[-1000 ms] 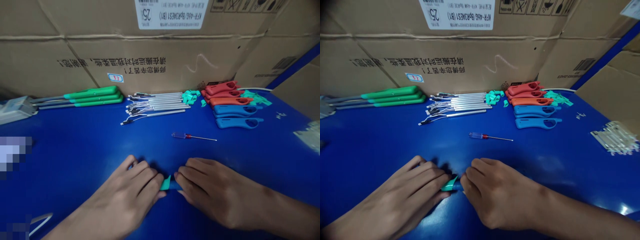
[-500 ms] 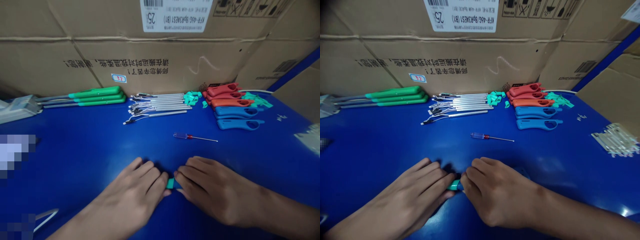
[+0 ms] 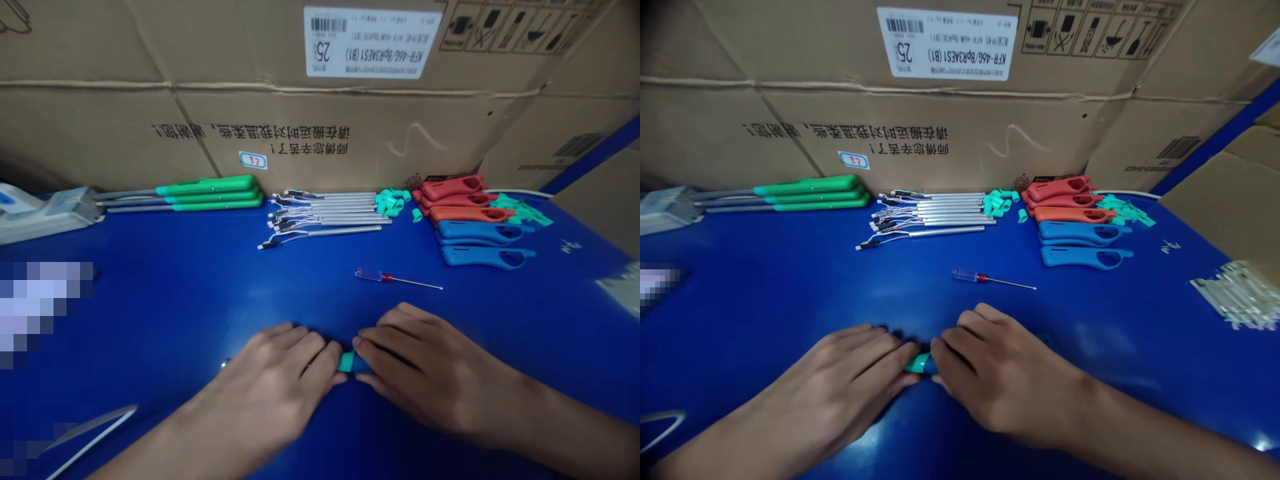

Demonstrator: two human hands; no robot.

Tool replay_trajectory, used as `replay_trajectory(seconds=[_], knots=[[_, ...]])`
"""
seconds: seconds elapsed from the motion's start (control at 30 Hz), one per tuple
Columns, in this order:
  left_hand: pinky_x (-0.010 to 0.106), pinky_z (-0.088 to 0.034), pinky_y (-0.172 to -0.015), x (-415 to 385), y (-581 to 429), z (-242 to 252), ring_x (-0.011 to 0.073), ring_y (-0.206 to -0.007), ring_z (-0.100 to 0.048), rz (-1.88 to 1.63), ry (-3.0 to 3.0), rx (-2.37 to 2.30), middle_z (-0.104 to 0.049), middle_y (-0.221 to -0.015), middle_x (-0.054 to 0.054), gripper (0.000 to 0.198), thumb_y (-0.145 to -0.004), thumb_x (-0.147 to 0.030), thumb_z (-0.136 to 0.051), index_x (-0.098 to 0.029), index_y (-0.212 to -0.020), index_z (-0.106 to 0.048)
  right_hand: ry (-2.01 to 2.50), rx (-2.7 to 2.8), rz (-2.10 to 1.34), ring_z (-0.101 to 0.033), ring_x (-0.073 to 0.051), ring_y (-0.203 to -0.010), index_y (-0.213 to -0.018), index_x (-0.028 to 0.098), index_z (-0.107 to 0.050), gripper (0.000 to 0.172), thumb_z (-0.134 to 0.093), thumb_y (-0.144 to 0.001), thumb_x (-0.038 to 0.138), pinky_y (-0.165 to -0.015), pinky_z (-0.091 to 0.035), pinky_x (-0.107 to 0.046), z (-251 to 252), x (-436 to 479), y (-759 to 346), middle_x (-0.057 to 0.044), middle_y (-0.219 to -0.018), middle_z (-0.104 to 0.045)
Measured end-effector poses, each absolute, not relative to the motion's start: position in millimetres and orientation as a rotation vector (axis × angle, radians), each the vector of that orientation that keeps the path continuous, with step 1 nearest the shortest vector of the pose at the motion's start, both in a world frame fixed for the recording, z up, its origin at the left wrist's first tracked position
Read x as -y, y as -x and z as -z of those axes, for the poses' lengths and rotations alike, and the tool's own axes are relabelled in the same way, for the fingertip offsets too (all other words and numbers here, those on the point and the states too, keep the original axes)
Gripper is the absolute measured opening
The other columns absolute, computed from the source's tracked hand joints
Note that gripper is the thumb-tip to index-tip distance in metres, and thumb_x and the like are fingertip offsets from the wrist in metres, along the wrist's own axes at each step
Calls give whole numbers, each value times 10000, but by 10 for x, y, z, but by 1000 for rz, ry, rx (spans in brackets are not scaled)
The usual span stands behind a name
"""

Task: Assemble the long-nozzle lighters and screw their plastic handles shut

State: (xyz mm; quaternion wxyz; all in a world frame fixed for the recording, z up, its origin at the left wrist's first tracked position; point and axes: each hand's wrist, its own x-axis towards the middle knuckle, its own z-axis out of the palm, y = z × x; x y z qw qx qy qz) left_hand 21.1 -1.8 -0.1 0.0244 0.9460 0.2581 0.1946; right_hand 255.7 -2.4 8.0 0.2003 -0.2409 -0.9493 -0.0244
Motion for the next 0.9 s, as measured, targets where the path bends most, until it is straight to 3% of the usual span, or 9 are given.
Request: replay_trajectory(seconds=[0.1,0.2,0.3,0.43,0.6,0.73,0.9], knots=[[325,-488,-613,-36,-148,28,176,-681,-601,-608,-2914,-821,-644,-807,31,154,-1013,-212,-495,-131,-1036,-624,723,2634,17,-630,-247,-978,-1124,73,-650,225,-554,-997,232,-866,-527,-417,-94,-27,-2615,-135,-1043,-707],[324,-506,-623,-84,-95,63,181,-709,-613,-649,-2904,-838,-655,-833,46,151,-1010,-211,-502,-122,-1050,-618,883,2615,-46,-595,-306,-1107,-1263,103,-593,372,-620,-956,311,-930,-520,-496,-78,-67,-2716,-150,-1172,-663],[332,-521,-643,-102,-70,78,188,-736,-627,-680,-2910,-841,-676,-867,62,136,-998,-194,-524,-110,-1059,-613,972,2622,-161,-636,-289,-1032,-1311,131,-553,435,-629,-948,359,-863,-559,-465,-43,-78,-2793,-130,-1103,-673],[335,-519,-611,-83,-87,37,189,-711,-630,-698,-2902,-845,-681,-860,58,142,-998,-180,-512,-108,-1072,-610,972,2586,-216,-680,-222,-829,-1256,142,-543,348,-587,-980,350,-744,-578,-368,-13,-57,-2815,-73,-944,-694],[368,-529,-578,-47,-139,-11,223,-714,-630,-612,-2908,-900,-665,-858,71,220,-1013,-281,-480,-115,-1077,-609,961,2595,-192,-699,-199,-908,-1213,155,-530,281,-494,-1029,364,-799,-562,-317,-47,-57,-2834,-71,-1017,-711],[369,-516,-575,-88,-103,27,217,-688,-607,-599,-2934,-946,-654,-837,60,172,-1013,-237,-478,-129,-1059,-604,1009,2661,-261,-691,-210,-973,-1271,195,-523,304,-510,-1018,362,-823,-546,-326,-116,-120,-2900,-74,-1105,-706],[376,-507,-613,-144,-19,44,215,-705,-619,-661,-2945,-941,-677,-868,66,168,-1011,-242,-495,-119,-1059,-600,1055,2652,-530,-692,-187,-894,-1101,237,-595,154,-521,-1004,330,-763,-527,-307,-186,-208,-2971,-18,-1004,-717]])
